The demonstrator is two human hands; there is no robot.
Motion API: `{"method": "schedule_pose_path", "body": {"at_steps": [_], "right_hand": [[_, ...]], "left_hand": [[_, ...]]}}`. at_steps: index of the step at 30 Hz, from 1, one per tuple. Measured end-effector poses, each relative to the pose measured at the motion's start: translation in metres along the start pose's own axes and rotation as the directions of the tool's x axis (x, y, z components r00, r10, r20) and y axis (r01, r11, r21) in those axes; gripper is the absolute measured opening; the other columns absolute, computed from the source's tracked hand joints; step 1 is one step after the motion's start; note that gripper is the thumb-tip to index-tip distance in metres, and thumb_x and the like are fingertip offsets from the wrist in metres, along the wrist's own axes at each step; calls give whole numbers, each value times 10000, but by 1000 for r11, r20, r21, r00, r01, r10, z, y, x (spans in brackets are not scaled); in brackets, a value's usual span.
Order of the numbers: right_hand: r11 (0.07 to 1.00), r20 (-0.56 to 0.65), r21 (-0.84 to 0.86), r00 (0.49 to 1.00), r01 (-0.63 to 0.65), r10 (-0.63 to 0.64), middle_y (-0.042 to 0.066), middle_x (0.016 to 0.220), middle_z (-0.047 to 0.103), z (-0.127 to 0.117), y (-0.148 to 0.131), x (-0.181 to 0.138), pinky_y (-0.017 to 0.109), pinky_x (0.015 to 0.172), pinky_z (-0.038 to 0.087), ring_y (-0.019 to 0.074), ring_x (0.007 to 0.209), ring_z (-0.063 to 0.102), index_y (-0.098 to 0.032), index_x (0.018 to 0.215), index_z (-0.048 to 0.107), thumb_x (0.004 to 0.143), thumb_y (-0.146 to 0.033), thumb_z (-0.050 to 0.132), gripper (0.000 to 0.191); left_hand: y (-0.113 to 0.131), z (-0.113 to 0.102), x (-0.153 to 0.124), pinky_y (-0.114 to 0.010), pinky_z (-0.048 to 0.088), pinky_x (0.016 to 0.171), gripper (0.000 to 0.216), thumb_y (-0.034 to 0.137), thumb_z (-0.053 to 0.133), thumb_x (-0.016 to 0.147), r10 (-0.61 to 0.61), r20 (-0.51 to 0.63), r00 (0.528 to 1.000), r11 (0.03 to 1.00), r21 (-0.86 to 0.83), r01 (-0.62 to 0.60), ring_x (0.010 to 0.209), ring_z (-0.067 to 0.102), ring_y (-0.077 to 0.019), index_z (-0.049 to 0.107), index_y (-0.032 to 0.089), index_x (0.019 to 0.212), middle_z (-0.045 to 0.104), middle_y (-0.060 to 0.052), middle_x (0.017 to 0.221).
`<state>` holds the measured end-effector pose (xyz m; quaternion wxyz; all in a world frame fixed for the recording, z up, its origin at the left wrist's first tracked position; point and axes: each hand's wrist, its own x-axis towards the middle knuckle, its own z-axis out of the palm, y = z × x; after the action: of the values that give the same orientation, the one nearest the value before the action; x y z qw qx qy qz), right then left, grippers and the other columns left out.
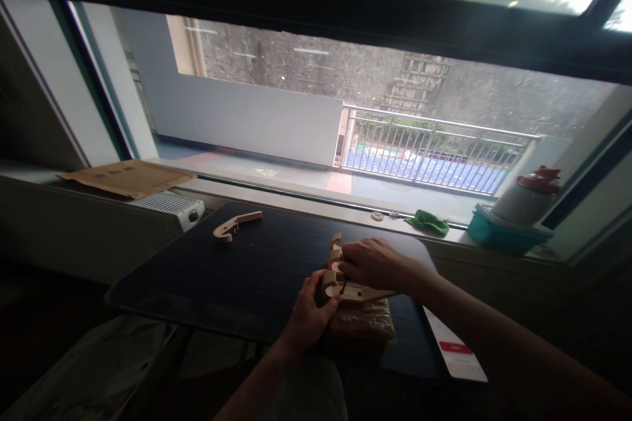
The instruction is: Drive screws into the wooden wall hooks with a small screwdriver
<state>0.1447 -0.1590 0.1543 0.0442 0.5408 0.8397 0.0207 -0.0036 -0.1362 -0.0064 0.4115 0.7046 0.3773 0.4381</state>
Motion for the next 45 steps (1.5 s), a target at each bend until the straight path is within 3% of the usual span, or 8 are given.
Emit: {"method": "schedule_pose_path", "body": {"at_steps": [8,17,24,32,40,45], "right_hand": [[994,39,68,996,80,-82,21,829,667,-11,4,-7,247,603,306,147,735,600,-208,863,609,872,-292,424,204],[1000,5,9,1000,-29,29,41,687,632,-3,2,-4,262,526,259,152,618,570,-175,816,608,890,-400,385,326],[992,30,75,994,106,-108,12,777,657,-12,7,-7,255,581,296,143,687,576,-222,879,635,861,-316,441,217],[998,38,52,999,-27,25,50,744,650,-7,7,-4,254,569,310,151,674,577,-176,852,630,895,-376,386,318],[990,97,71,987,119,-125,22,799,657,-20,10,-5,246,552,294,138,686,558,-209,900,646,828,-288,471,205],[989,68,115,992,96,-104,27,766,642,-16,12,-3,242,580,313,128,669,535,-178,853,638,832,-267,453,206]], "left_hand": [[0,0,-1,-342,424,881,370,253,614,738,-20,-4,1000,1000,0,20,955,575,-218,526,190,1093,612,-60,1015],[0,1,-1,-339,423,891,368,260,610,744,-12,-6,1000,1000,-12,12,968,573,-217,524,187,1094,613,-64,1023],[-1,1,-2,-321,434,863,366,269,616,736,-17,-15,1000,1000,-17,17,945,580,-209,539,200,1087,620,-46,997],[-1,1,-2,-341,414,904,366,265,608,745,-18,-19,1000,1000,-24,18,981,572,-211,534,199,1098,621,-50,1032],[5,0,-2,-334,425,887,329,257,617,731,-34,-20,999,999,-10,34,977,575,-216,561,196,1049,628,-49,1026],[3,1,-2,-342,413,907,330,252,604,749,-22,-11,1000,1000,-4,22,981,568,-211,534,189,1065,621,-53,1032]]}}
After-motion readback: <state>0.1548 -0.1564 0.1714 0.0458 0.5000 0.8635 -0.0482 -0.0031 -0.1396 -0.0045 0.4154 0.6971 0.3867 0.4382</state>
